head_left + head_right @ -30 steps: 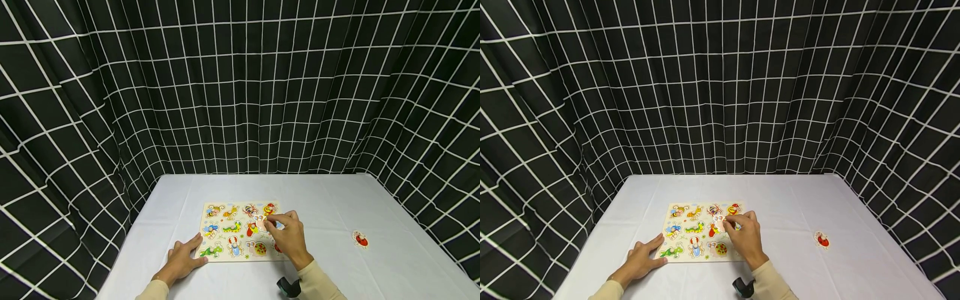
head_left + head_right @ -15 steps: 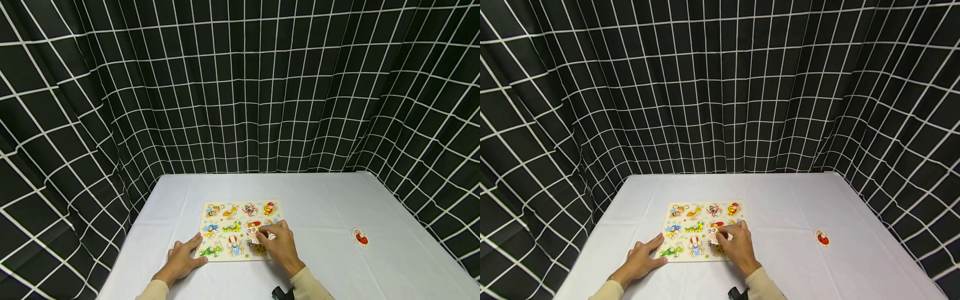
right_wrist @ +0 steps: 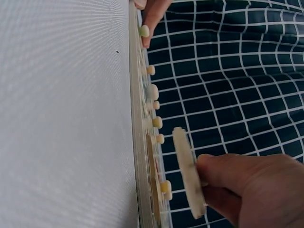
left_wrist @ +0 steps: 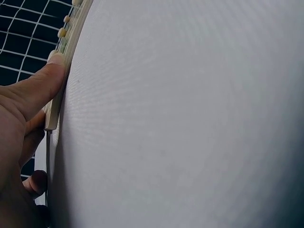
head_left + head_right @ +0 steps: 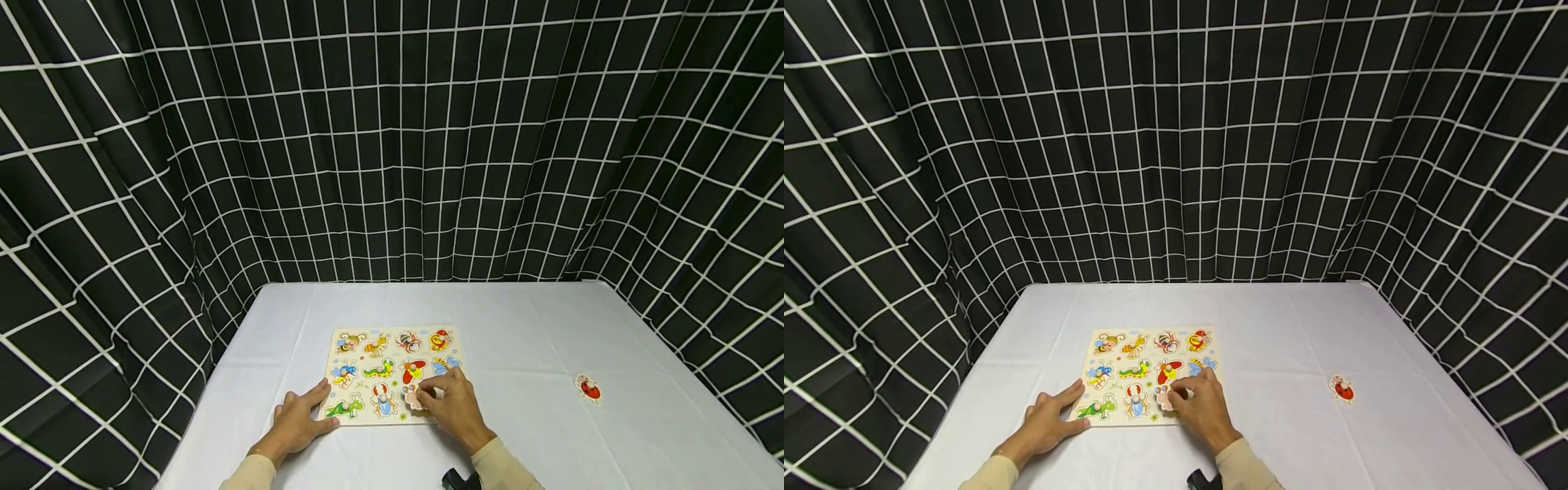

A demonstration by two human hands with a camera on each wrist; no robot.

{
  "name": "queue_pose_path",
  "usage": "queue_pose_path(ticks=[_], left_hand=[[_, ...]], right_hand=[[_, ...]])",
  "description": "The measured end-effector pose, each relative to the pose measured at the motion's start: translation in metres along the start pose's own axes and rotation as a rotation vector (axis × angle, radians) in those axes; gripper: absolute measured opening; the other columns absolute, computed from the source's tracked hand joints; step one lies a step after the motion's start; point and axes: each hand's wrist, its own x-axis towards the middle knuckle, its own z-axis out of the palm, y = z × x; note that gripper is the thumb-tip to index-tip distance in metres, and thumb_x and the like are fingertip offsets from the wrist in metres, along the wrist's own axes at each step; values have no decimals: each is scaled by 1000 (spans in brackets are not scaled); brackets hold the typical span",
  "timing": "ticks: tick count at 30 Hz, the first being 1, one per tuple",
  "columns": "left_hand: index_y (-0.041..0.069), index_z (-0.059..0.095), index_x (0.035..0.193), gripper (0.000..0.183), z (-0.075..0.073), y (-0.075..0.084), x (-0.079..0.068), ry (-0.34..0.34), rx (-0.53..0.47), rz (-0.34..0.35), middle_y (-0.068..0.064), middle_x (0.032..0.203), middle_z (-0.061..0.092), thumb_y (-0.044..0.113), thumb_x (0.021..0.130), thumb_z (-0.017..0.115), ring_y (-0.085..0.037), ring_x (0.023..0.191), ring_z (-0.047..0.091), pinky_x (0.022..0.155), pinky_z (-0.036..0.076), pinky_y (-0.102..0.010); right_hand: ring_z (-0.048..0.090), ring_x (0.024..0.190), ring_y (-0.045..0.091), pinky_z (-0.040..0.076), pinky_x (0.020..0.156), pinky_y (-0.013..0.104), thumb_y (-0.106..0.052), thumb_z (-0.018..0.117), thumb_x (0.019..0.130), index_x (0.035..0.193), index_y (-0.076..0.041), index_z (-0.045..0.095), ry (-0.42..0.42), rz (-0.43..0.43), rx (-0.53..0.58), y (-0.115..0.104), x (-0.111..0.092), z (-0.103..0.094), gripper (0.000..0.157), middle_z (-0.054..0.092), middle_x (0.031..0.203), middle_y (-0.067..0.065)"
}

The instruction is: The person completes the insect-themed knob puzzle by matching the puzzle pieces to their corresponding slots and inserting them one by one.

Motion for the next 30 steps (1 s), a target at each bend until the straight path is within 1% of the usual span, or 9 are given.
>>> queue_pose_path(ticks=[6,13,15,18,19,20,23,25,30], left_hand=[[16,53,140,80,0,1,1,2,-1,7,4,149,41,45,71,81,-15,88,37,79,29,-41],[16,52,140,80,1,1,2,-8,7,0,5,149,41,45,71,81,-15,86,36,77,28,-40],[16,52,140,80,1,0,2,-10,6,-3,5,149,41,45,71,81,-15,86,35,77,28,-39],[16,52,140,80,1,0,1,-12,8,0,4,149,41,46,71,80,-15,86,35,76,28,-39],[16,52,140,80,1,-1,1,-13,10,3,4,149,41,46,72,80,-15,86,35,76,28,-39],[16,52,140,80,1,-1,1,-13,10,2,4,149,41,46,72,80,-15,86,35,76,28,-39],[15,53,140,80,1,-1,1,-12,12,10,4,149,41,47,72,80,-15,85,35,75,28,-39],[15,53,140,80,1,-1,1,-7,13,17,4,149,41,47,72,80,-15,84,35,75,28,-39],[13,55,138,77,2,-2,0,8,10,46,4,148,42,45,72,80,-15,84,35,75,28,-40]], right_hand=[[39,68,9,33,58,25,-13,87,68,72,-24,76,-26,2,-17,5,0,2,16,54,69,-14],[41,71,10,37,62,26,-12,85,69,71,-23,75,-76,12,-15,6,-2,4,15,54,70,-13],[41,71,9,41,70,28,-13,86,69,70,-24,75,-87,8,-15,6,-3,4,15,54,69,-15],[39,70,8,42,79,34,-14,86,69,69,-24,74,-92,-15,-35,7,-3,4,16,53,66,-21],[38,70,8,42,79,34,-14,86,69,69,-24,74,-95,-20,-45,7,-3,5,16,52,65,-23],[38,70,8,41,79,34,-14,86,69,69,-24,74,-95,-24,-50,7,-3,4,16,52,64,-24],[37,70,9,39,70,30,-14,86,69,69,-23,74,-99,-32,-63,7,-3,4,15,51,64,-23],[36,69,9,35,62,27,-14,86,69,69,-22,74,-103,-29,-67,6,-4,4,14,50,63,-21],[35,68,9,32,58,24,-14,86,68,70,-22,75,-101,-25,-83,6,-4,4,14,48,64,-18]])
